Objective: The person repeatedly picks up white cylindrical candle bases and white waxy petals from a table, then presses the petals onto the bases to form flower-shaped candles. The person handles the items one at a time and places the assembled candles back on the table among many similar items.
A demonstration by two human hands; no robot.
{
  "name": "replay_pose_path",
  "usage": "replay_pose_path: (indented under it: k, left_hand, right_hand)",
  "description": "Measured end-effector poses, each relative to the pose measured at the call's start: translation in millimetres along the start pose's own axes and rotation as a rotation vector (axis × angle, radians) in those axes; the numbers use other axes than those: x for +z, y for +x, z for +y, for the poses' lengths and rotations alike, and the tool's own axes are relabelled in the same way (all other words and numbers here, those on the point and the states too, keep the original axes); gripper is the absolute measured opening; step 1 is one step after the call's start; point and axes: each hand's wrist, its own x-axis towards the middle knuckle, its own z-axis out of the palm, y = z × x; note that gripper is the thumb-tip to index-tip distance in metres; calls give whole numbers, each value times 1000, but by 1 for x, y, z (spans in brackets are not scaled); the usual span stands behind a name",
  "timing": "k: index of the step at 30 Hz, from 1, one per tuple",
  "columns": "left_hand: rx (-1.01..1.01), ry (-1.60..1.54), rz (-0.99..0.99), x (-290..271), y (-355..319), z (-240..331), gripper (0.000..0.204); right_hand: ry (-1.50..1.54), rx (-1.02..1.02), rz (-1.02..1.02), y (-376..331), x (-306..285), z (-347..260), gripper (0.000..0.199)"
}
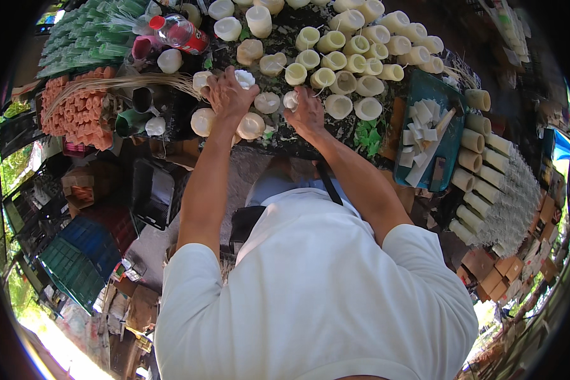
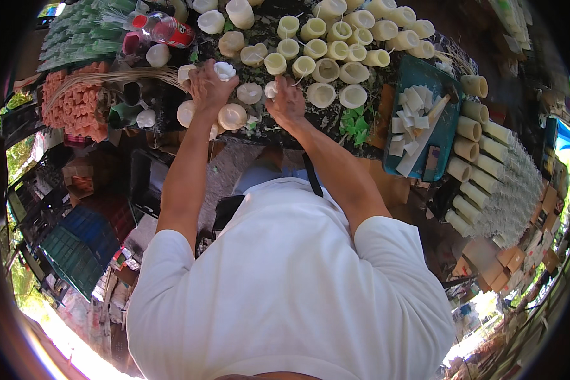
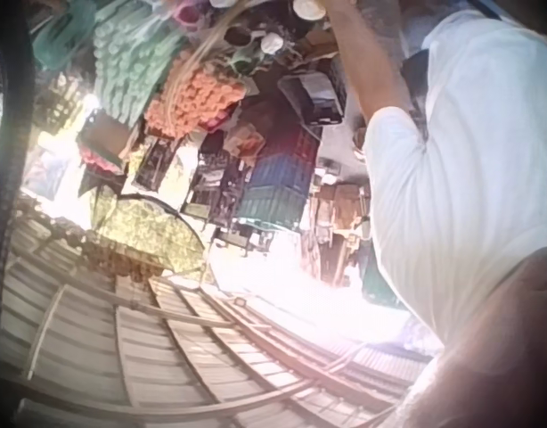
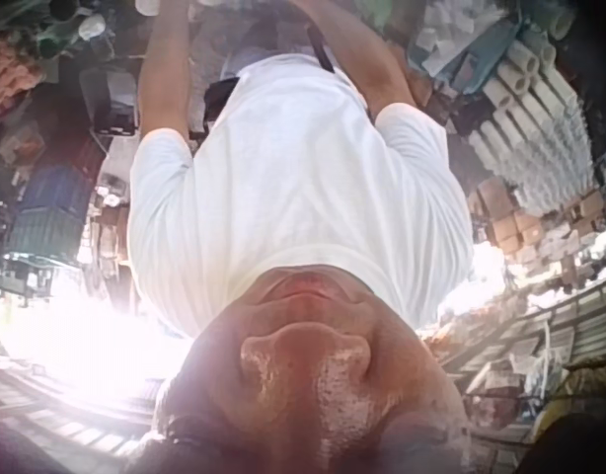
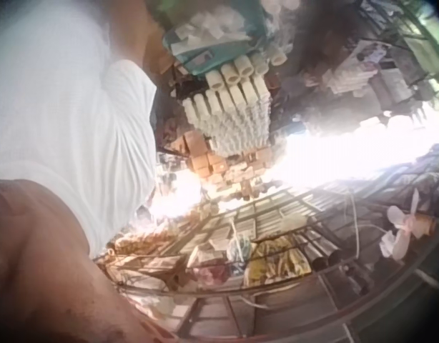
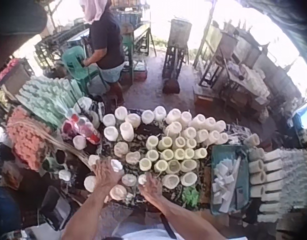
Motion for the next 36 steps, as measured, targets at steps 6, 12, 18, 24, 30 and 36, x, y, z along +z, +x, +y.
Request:
replay_pose_path:
  k: [6,12,18,24,30,36]
  left_hand:
    - [-117,98,-327,2,24,6,74]
    - [-8,143,-412,0,20,3,76]
    - [20,12,-125,-14,87,-11,74]
    - [-196,-175,-219,35,185,-30,95]
    - [-222,-197,-161,41,186,-12,98]
    - [-69,-51,121,-1,138,-1,85]
  right_hand:
    - [77,44,-70,1,-3,3,79]
    - [-77,38,-18,-22,-26,-12,72]
    - [41,-133,-100,-54,-73,-35,50]
    - [117,91,-228,-84,-99,-31,41]
    - [117,374,-230,-121,-123,-23,38]
    - [351,495,-248,-122,-132,-30,37]
